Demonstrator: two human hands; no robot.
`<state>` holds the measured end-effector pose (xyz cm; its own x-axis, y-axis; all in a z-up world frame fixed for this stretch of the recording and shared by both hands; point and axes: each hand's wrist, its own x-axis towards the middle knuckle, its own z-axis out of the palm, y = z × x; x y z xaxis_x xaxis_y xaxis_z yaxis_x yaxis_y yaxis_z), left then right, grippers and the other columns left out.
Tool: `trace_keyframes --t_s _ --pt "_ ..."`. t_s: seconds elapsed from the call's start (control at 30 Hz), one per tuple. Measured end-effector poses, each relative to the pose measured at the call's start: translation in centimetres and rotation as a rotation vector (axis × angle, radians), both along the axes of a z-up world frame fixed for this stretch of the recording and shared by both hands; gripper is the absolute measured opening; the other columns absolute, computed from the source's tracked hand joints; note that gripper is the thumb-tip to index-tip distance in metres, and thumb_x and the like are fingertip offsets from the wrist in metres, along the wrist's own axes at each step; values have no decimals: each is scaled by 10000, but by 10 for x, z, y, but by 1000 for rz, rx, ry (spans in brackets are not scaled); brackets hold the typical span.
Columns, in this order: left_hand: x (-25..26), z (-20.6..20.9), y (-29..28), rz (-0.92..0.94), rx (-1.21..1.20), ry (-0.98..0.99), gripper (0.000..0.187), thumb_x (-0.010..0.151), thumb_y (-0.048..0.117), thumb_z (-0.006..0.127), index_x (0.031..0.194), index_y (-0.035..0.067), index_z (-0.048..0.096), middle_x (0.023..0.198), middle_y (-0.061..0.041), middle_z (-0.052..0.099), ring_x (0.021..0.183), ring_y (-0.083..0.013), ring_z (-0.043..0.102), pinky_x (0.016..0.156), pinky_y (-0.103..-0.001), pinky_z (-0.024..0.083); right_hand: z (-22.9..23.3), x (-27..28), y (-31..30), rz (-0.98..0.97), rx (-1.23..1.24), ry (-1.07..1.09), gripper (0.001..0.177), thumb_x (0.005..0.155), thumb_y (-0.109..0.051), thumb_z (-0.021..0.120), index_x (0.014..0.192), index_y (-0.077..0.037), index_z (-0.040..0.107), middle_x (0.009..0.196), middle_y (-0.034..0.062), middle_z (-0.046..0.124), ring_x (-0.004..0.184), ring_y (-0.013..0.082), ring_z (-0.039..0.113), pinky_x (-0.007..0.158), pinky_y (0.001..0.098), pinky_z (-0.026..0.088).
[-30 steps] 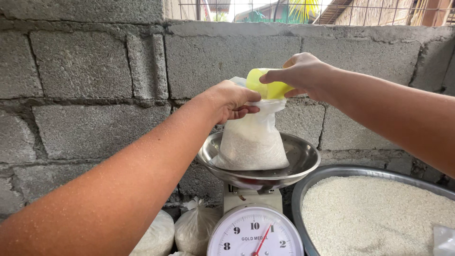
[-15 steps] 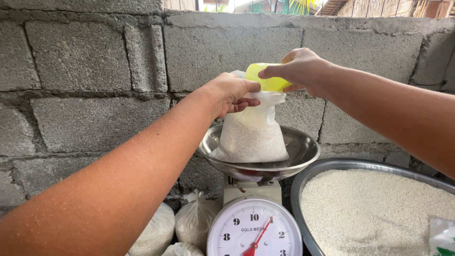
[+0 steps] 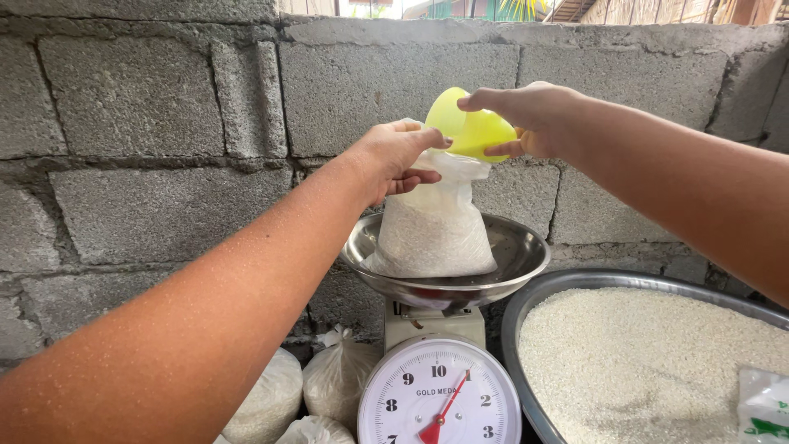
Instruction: The person scoops rice from a large metal basin into a plastic bag using a yellow cup, places the bag on a mechanical scale, and adjusts the amount until the target weight is reached. The person then ties the bag and sets it aside with other filled bags.
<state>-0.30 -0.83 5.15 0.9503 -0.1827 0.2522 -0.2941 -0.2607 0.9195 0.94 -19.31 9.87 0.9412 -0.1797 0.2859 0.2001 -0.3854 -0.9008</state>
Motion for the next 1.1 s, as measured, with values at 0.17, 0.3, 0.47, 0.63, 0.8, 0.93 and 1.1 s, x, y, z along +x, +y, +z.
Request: trace_keyframes --t_s 0.17,0.3,0.47,0.63,0.8,0.93,1.1 --pt "8 -2 -3 -36 -34 -15 369 886 190 689 1247 137 633 1008 -25 738 740 -71 707 614 -218 518 -9 -9 5 -67 -257 -112 756 788 -367 849 1325 75 551 1241 195 636 1079 261 707 905 317 639" --pt "15 -3 -3 -71 -63 -6 425 871 171 720 1272 94 602 1011 -54 746 743 -92 718 619 -226 527 -10 -11 9 -81 -305 -117 823 754 -365 871 1369 50 516 1227 224 636 1037 275 707 851 328 628" --pt "14 -7 -1 -70 -63 -8 463 861 163 721 1296 102 576 1022 -46 736 759 -95 725 617 -232 520 -14 -5 8 -34 -286 -171 862 721 -357 896 1364 70 511 1232 225 629 1032 277 723 827 302 643" --pt "9 -5 -1 -64 -53 5 443 875 178 715 1288 88 583 1020 -46 735 768 -92 721 628 -231 525 -14 2 7 4 -316 -240 895 699 -334 911 1381 77 502 1249 251 618 1053 292 722 846 324 652" --pt "3 -1 -2 -45 -14 14 418 885 176 704 1277 77 599 1010 -48 738 771 -81 713 648 -225 539 -10 3 5 -33 -326 -211 900 704 -344 909 1397 61 502 1256 260 613 1062 299 722 848 322 645" --pt "0 -1 -3 -42 -22 7 421 877 176 713 1267 82 583 1013 -53 730 776 -84 716 654 -227 537 -9 2 5 -28 -326 -228 911 696 -343 910 1399 63 497 1256 256 613 1067 300 725 831 311 656" --pt "-1 0 -2 -46 -7 -2 407 877 186 704 1252 83 586 1021 -48 718 778 -81 708 657 -230 539 -10 2 3 -57 -330 -249 918 699 -351 905 1415 44 488 1266 255 607 1064 308 724 829 320 647"
